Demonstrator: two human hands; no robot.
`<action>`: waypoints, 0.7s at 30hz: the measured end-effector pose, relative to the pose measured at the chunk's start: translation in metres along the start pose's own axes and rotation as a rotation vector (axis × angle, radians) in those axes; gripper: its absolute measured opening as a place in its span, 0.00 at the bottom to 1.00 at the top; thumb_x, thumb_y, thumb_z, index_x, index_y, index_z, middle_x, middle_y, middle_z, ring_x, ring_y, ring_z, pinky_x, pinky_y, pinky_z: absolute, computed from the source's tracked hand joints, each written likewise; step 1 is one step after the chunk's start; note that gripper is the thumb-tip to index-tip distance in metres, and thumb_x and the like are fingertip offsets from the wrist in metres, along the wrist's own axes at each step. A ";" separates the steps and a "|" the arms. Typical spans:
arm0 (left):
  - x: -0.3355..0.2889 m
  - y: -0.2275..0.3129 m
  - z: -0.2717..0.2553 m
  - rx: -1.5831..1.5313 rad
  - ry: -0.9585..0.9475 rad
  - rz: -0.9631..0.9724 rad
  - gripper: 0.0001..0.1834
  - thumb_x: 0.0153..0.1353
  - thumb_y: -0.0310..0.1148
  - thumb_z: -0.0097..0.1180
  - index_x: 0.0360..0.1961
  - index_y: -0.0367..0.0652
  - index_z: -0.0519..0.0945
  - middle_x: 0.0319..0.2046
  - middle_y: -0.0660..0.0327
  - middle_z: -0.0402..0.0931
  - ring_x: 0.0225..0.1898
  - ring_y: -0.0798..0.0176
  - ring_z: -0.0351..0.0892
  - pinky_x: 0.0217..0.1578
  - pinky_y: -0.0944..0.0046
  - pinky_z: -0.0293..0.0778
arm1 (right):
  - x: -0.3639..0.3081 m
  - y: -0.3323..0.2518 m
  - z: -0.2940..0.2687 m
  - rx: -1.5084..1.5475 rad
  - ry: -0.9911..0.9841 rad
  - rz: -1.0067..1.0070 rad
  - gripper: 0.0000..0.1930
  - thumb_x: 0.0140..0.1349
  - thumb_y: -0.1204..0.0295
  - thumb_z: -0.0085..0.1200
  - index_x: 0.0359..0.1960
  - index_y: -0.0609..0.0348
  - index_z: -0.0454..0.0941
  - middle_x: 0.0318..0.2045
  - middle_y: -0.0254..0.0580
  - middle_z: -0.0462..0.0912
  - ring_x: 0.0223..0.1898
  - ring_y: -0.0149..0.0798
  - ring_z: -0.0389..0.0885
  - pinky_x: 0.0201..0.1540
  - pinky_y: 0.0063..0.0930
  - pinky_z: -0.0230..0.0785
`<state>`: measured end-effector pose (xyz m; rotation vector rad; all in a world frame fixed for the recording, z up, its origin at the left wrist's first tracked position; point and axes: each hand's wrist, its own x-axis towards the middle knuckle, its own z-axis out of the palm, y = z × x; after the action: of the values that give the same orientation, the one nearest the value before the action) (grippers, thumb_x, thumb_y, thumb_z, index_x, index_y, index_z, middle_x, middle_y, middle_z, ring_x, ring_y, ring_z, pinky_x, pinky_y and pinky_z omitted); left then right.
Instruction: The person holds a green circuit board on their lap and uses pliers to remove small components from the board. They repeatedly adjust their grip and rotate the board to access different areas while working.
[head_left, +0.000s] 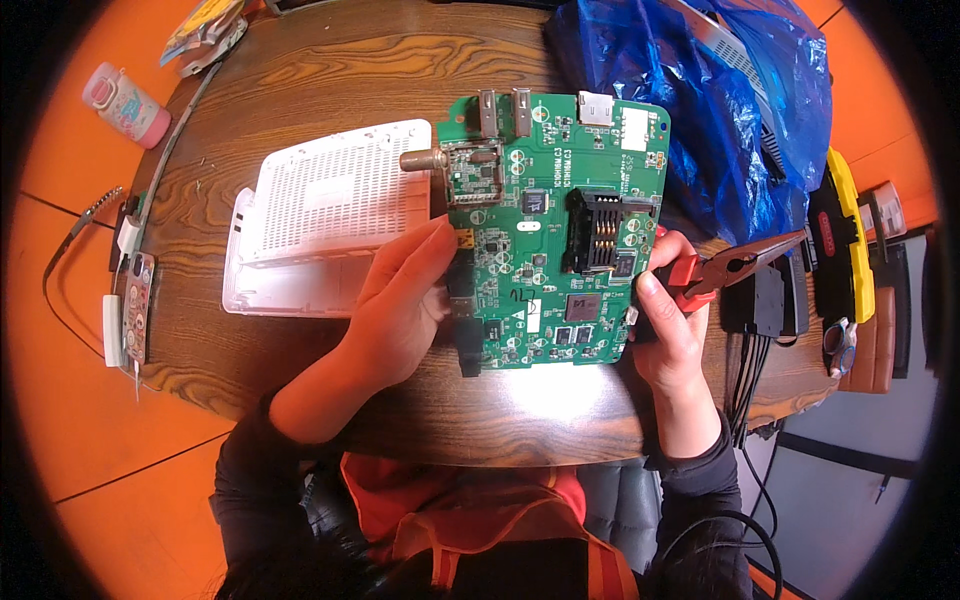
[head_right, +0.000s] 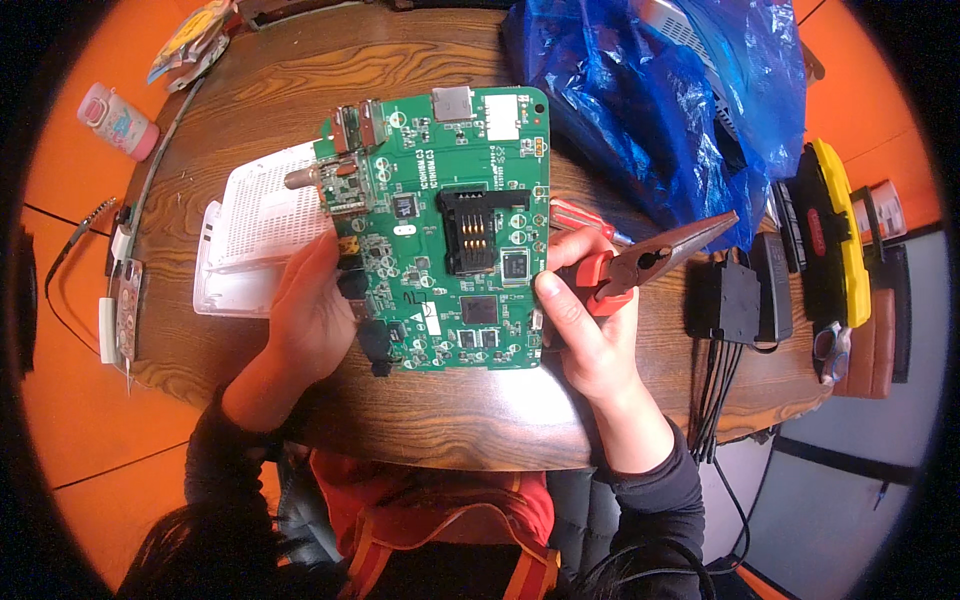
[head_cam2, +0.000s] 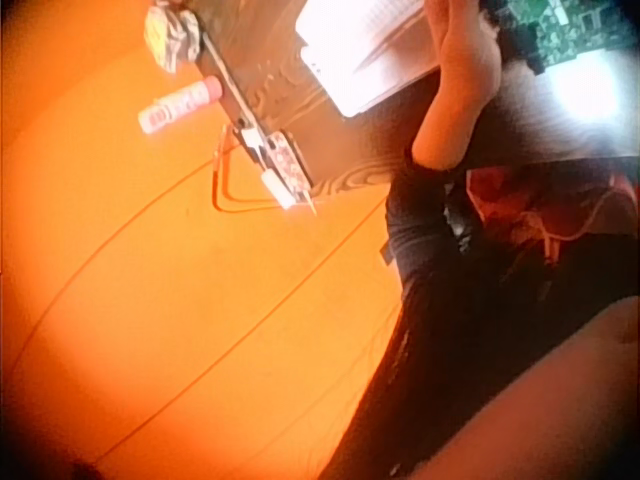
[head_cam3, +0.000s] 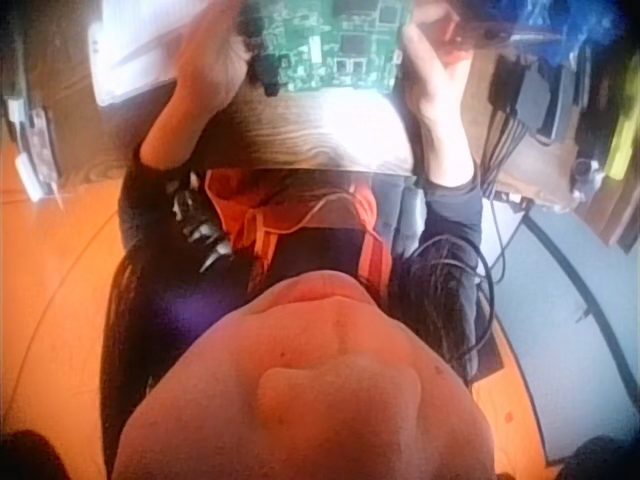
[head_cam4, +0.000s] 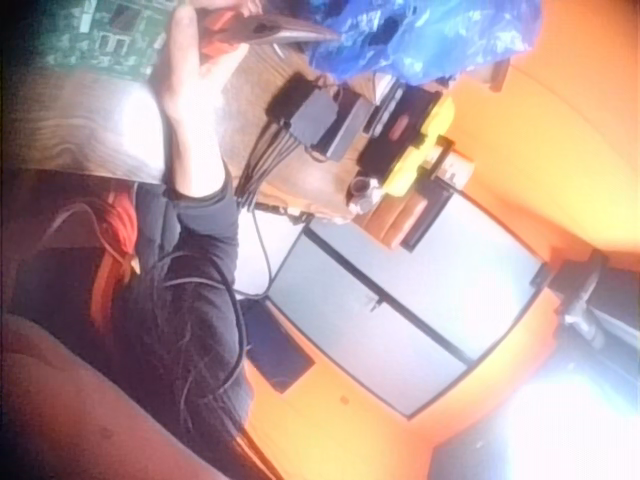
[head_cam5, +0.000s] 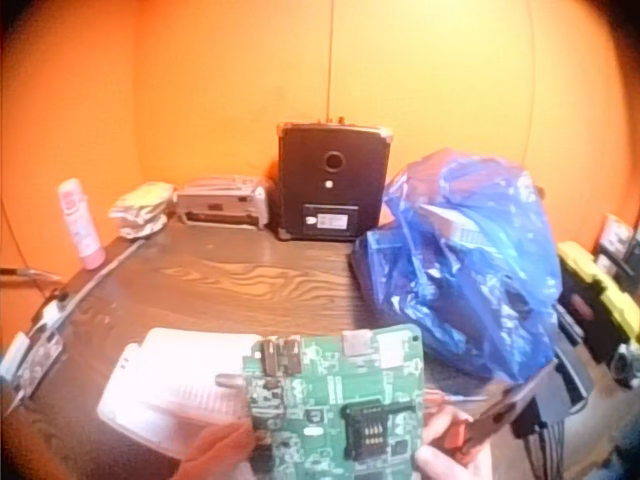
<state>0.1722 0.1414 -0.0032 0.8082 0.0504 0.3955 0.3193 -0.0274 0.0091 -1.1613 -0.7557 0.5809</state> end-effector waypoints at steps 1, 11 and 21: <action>0.000 0.000 0.000 0.007 -0.003 -0.008 0.17 0.65 0.38 0.40 0.51 0.41 0.69 0.43 0.64 0.73 0.44 0.68 0.72 0.44 0.65 0.70 | 0.000 0.000 0.000 -0.007 0.000 -0.001 0.07 0.56 0.75 0.51 0.34 0.62 0.67 0.34 0.39 0.74 0.36 0.28 0.72 0.41 0.21 0.63; 0.000 -0.001 0.001 -0.003 0.046 -0.020 0.16 0.65 0.39 0.42 0.48 0.42 0.71 0.41 0.66 0.74 0.43 0.71 0.72 0.43 0.67 0.70 | 0.001 0.001 0.001 -0.015 0.032 0.014 0.07 0.56 0.74 0.50 0.34 0.61 0.67 0.33 0.36 0.74 0.32 0.25 0.71 0.33 0.17 0.61; 0.001 -0.001 0.003 0.010 0.034 -0.027 0.16 0.65 0.40 0.42 0.48 0.43 0.71 0.42 0.66 0.73 0.43 0.72 0.72 0.43 0.68 0.70 | 0.000 0.001 -0.002 -0.011 0.014 0.058 0.06 0.56 0.74 0.49 0.33 0.61 0.67 0.29 0.37 0.74 0.27 0.24 0.70 0.28 0.15 0.60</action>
<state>0.1742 0.1392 -0.0020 0.8100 0.0955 0.3835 0.3209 -0.0279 0.0081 -1.1991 -0.7160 0.6173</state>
